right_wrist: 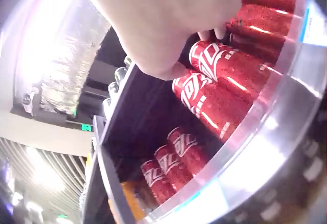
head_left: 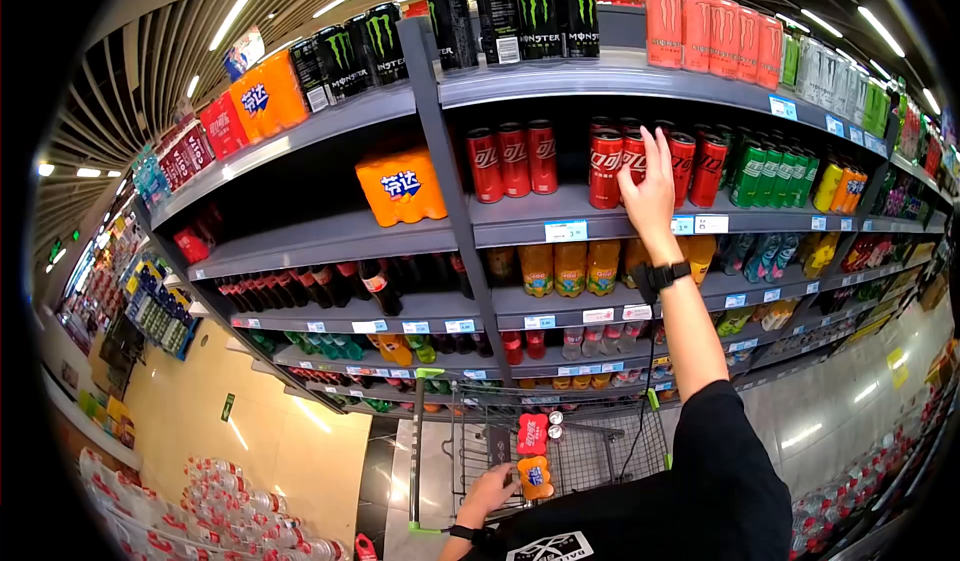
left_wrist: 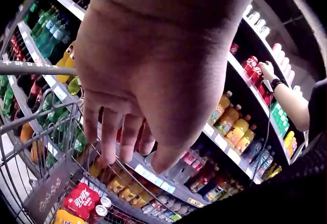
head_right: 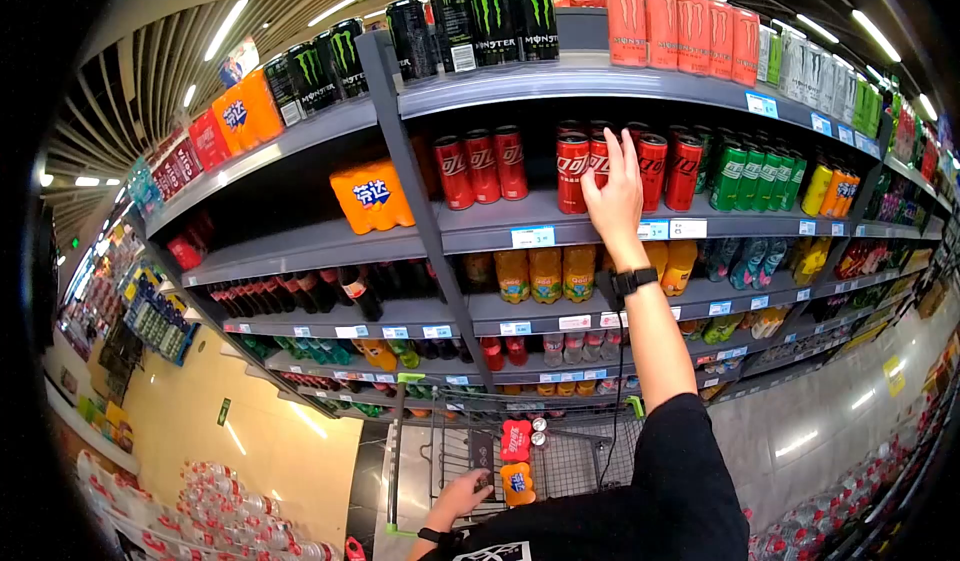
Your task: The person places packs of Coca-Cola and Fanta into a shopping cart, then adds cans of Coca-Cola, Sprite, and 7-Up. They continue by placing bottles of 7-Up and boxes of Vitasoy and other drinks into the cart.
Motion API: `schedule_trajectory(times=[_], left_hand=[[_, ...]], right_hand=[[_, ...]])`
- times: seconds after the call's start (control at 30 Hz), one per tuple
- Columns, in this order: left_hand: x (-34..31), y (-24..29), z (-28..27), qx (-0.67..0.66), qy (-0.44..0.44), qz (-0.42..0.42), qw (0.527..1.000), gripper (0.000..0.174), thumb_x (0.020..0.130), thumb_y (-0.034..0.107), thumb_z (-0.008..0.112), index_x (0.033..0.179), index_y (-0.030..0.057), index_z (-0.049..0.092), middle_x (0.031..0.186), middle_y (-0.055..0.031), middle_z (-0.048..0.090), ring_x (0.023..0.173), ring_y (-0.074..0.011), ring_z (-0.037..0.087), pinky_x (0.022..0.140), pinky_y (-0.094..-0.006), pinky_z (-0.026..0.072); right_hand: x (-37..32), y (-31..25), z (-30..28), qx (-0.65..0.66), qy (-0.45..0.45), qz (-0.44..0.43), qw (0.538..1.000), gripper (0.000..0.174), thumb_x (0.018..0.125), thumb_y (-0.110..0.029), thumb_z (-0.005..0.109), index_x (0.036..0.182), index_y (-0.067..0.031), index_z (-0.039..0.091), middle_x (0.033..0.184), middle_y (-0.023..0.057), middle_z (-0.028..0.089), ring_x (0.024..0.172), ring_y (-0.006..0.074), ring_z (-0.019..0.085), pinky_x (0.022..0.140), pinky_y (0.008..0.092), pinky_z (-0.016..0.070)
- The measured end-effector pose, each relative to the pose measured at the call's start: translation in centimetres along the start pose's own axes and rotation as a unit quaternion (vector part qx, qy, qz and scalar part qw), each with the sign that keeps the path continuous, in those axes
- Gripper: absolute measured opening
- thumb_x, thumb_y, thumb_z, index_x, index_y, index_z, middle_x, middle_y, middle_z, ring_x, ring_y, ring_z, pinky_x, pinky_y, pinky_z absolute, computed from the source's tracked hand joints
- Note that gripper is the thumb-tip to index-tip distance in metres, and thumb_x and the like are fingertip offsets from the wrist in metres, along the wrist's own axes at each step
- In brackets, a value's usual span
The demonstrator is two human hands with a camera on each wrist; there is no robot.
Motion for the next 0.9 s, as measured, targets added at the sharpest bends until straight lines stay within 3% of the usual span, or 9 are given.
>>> schedule_trajectory(times=[0.1,0.17,0.33,0.43,0.5,0.6,0.63,0.73,0.9], left_hand=[[-0.3,0.0,-0.3,-0.023,0.021,0.012,0.999,0.048,0.094,0.033,0.07,0.132,0.0051,0.061,0.116,-0.0182,0.072,0.104,-0.0338,0.07,0.088,-0.0417,0.0559],[-0.4,-0.1,-0.6,-0.027,0.026,0.018,0.999,0.047,0.094,0.032,0.07,0.132,0.0051,0.061,0.116,-0.0173,0.072,0.103,-0.0328,0.071,0.088,-0.0416,0.056],[-0.4,1.1,-1.5,-0.052,0.049,0.03,0.997,0.04,0.092,0.026,0.07,0.128,0.0093,0.064,0.111,-0.0139,0.072,0.099,-0.0315,0.07,0.083,-0.04,0.0563],[-0.1,2.3,-2.7,-0.083,0.069,0.053,0.993,0.041,0.093,0.023,0.074,0.128,0.0048,0.063,0.112,-0.0158,0.073,0.095,-0.0276,0.072,0.083,-0.0381,0.0568],[0.2,3.4,-3.8,-0.117,0.082,0.057,0.988,0.044,0.091,0.023,0.076,0.129,0.005,0.063,0.113,-0.0139,0.072,0.097,-0.0253,0.072,0.085,-0.0376,0.0561],[0.6,6.8,-6.5,-0.176,0.107,0.088,0.975,0.057,0.086,0.023,0.083,0.135,0.005,0.06,0.119,-0.0106,0.07,0.104,-0.0216,0.069,0.091,-0.0368,0.0539],[0.6,8.3,-7.7,-0.199,0.122,0.116,0.965,0.066,0.082,0.023,0.086,0.139,0.0047,0.056,0.124,-0.0091,0.068,0.109,-0.0203,0.067,0.095,-0.0365,0.0523],[0.9,11.0,-9.5,-0.332,0.138,0.181,0.915,0.087,0.074,0.022,0.094,0.143,0.0003,0.046,0.132,-0.0125,0.06,0.118,-0.0194,0.061,0.096,-0.0362,0.0525],[-0.4,12.4,-12.2,-0.419,0.235,0.154,0.863,0.062,0.077,0.014,0.088,0.125,0.002,0.052,0.121,-0.0102,0.064,0.111,-0.0167,0.063,0.095,-0.0328,0.0518]], right_hand=[[0.5,2.1,2.0,-0.07,-0.033,0.001,0.997,0.057,0.089,-0.024,0.066,0.143,-0.0115,0.053,0.153,0.0218,0.045,0.135,0.0424,0.051,0.109,0.0443,0.0461],[0.1,2.6,2.0,-0.02,-0.083,0.083,0.993,0.057,0.088,-0.025,0.068,0.141,-0.011,0.051,0.147,0.0211,0.049,0.122,0.0452,0.059,0.098,0.0489,0.053],[-1.9,1.5,-0.8,0.038,0.121,-0.014,0.992,0.05,0.086,-0.019,0.083,0.124,-0.0069,0.052,0.137,0.0233,0.055,0.116,0.044,0.062,0.094,0.0451,0.0537],[-5.6,-2.6,-4.5,0.183,0.21,-0.046,0.959,0.049,0.086,-0.012,0.083,0.123,-0.0052,0.053,0.136,0.0188,0.056,0.114,0.0285,0.064,0.094,0.0407,0.0531],[-9.6,-5.3,-5.7,0.274,0.159,0.043,0.947,0.048,0.084,-0.01,0.083,0.123,-0.0059,0.054,0.13,0.0148,0.059,0.108,0.0219,0.063,0.091,0.0376,0.0534],[-16.3,-11.0,-5.1,0.311,-0.146,0.127,0.93,0.04,0.082,-0.015,0.086,0.112,-0.006,0.061,0.112,0.0092,0.066,0.099,0.0171,0.064,0.087,0.0322,0.0535],[-19.3,-12.9,-4.4,0.329,-0.263,0.185,0.888,0.038,0.082,-0.018,0.086,0.109,-0.0064,0.062,0.109,0.0074,0.067,0.098,0.0164,0.065,0.087,0.0333,0.0539],[-29.0,-16.7,-2.3,0.426,-0.373,0.182,0.804,0.039,0.084,-0.023,0.085,0.111,-0.0072,0.061,0.109,0.0064,0.067,0.101,0.0178,0.066,0.088,0.0348,0.0541],[-29.7,-20.9,-1.9,0.439,-0.51,0.078,0.736,0.039,0.083,-0.026,0.084,0.109,-0.0028,0.066,0.11,0.0122,0.066,0.105,0.0269,0.066,0.093,0.0362,0.0525]])
Point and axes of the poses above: each hand's wrist, its own x-axis towards the middle knuckle, its own z-axis out of the palm, y = z × x, the point moved 7 cm from there along x, towards the middle knuckle
